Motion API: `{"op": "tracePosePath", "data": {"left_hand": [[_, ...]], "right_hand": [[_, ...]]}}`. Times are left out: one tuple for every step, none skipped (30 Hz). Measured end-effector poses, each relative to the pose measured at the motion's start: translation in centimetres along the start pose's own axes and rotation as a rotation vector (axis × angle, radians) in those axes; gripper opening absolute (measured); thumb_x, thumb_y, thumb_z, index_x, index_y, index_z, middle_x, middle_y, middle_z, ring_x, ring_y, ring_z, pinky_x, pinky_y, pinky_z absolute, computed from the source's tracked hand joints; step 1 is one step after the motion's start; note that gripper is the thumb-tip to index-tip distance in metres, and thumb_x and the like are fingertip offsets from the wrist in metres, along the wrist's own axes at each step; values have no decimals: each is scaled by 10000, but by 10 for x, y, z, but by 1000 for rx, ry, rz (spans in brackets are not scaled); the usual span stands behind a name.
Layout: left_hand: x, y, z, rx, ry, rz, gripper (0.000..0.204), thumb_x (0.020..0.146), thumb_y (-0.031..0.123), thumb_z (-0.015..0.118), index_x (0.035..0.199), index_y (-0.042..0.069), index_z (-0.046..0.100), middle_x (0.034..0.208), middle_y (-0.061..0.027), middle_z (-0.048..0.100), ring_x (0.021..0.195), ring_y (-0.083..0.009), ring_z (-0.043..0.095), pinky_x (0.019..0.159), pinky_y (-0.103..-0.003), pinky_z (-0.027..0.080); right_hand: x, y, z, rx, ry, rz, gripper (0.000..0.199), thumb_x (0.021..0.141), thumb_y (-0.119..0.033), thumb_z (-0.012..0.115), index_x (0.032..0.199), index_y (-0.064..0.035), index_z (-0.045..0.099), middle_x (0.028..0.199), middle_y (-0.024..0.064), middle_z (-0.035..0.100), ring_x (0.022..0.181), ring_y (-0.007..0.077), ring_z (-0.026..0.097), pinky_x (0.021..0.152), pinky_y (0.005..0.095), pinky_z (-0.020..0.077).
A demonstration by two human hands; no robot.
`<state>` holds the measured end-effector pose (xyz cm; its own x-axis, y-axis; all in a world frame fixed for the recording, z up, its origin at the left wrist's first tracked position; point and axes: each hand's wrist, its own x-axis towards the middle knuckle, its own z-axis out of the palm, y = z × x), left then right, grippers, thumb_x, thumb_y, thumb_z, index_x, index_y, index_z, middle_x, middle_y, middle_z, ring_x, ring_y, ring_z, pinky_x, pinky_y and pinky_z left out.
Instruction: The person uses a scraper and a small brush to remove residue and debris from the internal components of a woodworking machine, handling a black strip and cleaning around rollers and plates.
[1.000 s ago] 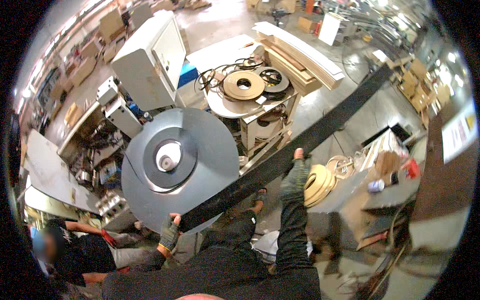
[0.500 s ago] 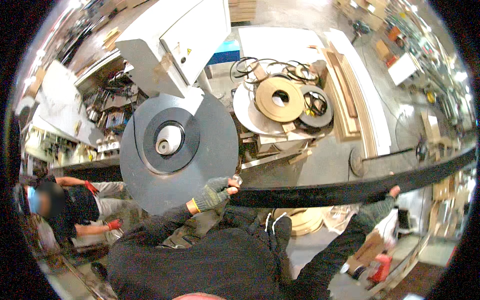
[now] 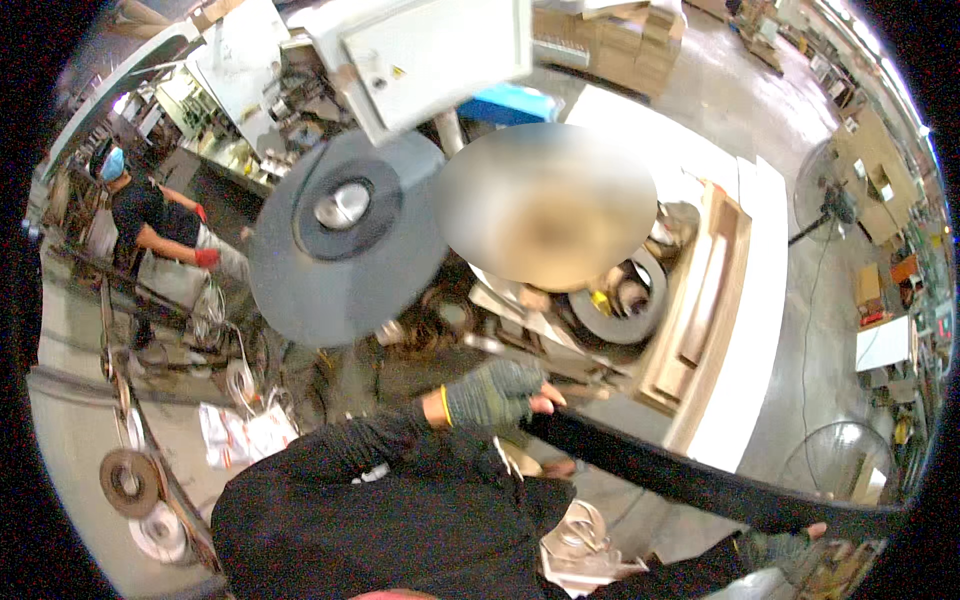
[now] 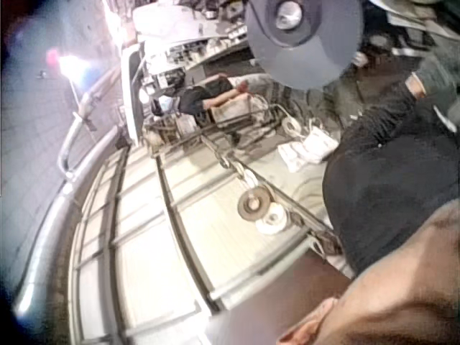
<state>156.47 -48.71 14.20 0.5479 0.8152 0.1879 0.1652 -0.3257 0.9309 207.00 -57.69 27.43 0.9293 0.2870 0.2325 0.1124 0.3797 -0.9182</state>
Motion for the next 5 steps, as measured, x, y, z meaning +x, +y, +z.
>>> {"op": "tracePosePath", "data": {"left_hand": [[16,16,16,-58,-12,-62,271,1019,340,702,1123,100,770,959,-130,735,905,-284,697,847,-401,538],[25,33,33,-44,1,-186,277,1016,352,701,1100,98,773,953,-128,731,901,-281,695,839,-395,534],[37,25,58,97,73,-65,282,1000,348,707,1077,84,771,939,-125,720,901,-288,688,833,-399,528],[55,50,69,180,98,-114,254,967,309,736,1056,74,770,934,-127,711,890,-296,683,821,-408,523],[69,63,87,191,133,-108,231,929,261,771,1049,64,770,943,-132,719,878,-296,690,798,-410,520]], "right_hand": [[35,7,-7,-30,-27,-9,781,1072,-579,538,1555,28,453,1500,185,551,1326,270,567,1177,397,452],[62,15,-14,-83,-53,4,783,1069,-577,546,1560,25,446,1508,180,545,1332,267,562,1180,395,450],[87,21,-23,-134,-69,-28,786,1066,-575,554,1565,21,440,1517,174,538,1338,265,557,1184,394,448],[114,40,-17,-165,-78,-45,789,1064,-574,563,1570,18,433,1525,169,532,1344,262,552,1187,392,446],[143,34,-48,-212,-63,-34,789,1064,-574,563,1570,18,433,1525,169,532,1344,262,552,1187,392,446]]}}
